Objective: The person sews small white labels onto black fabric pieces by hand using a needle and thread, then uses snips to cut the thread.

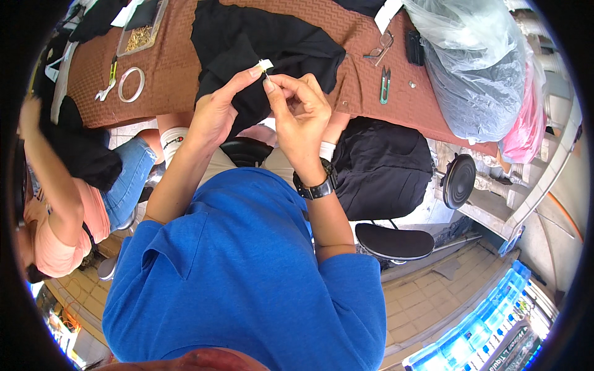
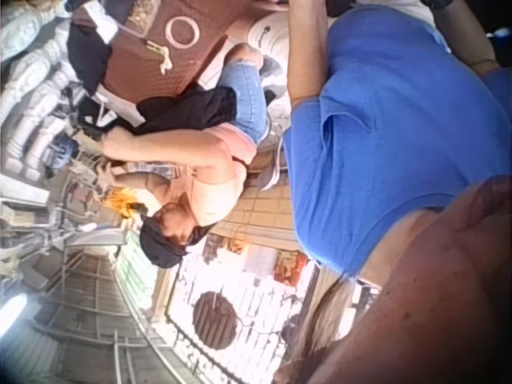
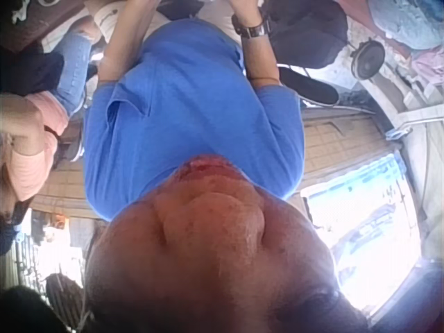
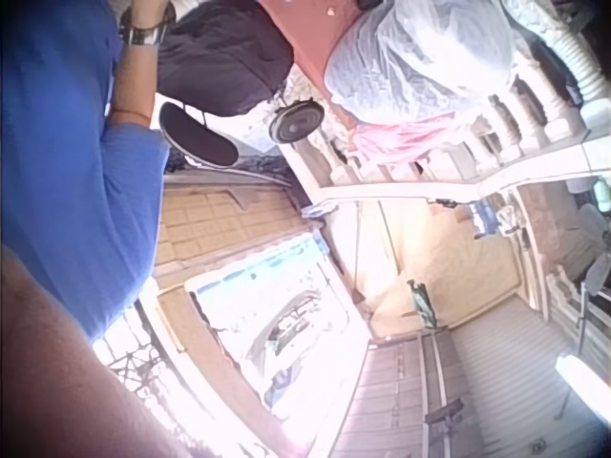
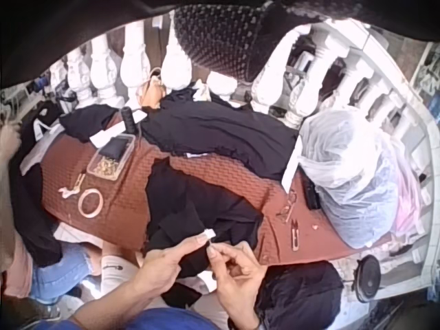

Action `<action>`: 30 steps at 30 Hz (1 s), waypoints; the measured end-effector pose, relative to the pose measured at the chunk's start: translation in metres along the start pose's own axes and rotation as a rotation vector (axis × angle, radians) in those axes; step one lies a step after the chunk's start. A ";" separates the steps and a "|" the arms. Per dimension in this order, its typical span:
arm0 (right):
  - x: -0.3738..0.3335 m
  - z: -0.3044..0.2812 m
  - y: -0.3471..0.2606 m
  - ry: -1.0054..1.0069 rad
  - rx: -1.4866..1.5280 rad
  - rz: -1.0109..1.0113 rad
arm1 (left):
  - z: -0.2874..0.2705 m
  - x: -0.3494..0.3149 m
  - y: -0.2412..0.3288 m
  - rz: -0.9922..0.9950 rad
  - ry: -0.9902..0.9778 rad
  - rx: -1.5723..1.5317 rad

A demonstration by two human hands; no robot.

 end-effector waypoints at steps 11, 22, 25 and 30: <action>0.000 -0.001 0.011 -0.009 0.092 0.078 | 0.001 -0.001 -0.003 -0.038 0.009 0.016; 0.001 0.002 0.016 -0.004 0.314 0.175 | -0.001 -0.006 -0.006 -0.083 0.090 0.097; 0.011 -0.002 0.000 -0.054 0.034 -0.033 | -0.007 -0.002 -0.008 -0.061 0.057 0.236; 0.022 0.005 -0.021 -0.254 -0.363 -0.222 | 0.005 -0.004 -0.007 0.456 -0.129 1.060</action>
Point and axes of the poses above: each hand's wrist, its own x-axis towards the middle knuckle, its own z-axis out of the palm, y = z × x, the point moved 8 cm from there along x, towards the middle knuckle, and after that the axes turned 3 degrees about y, right-handed, at the moved point
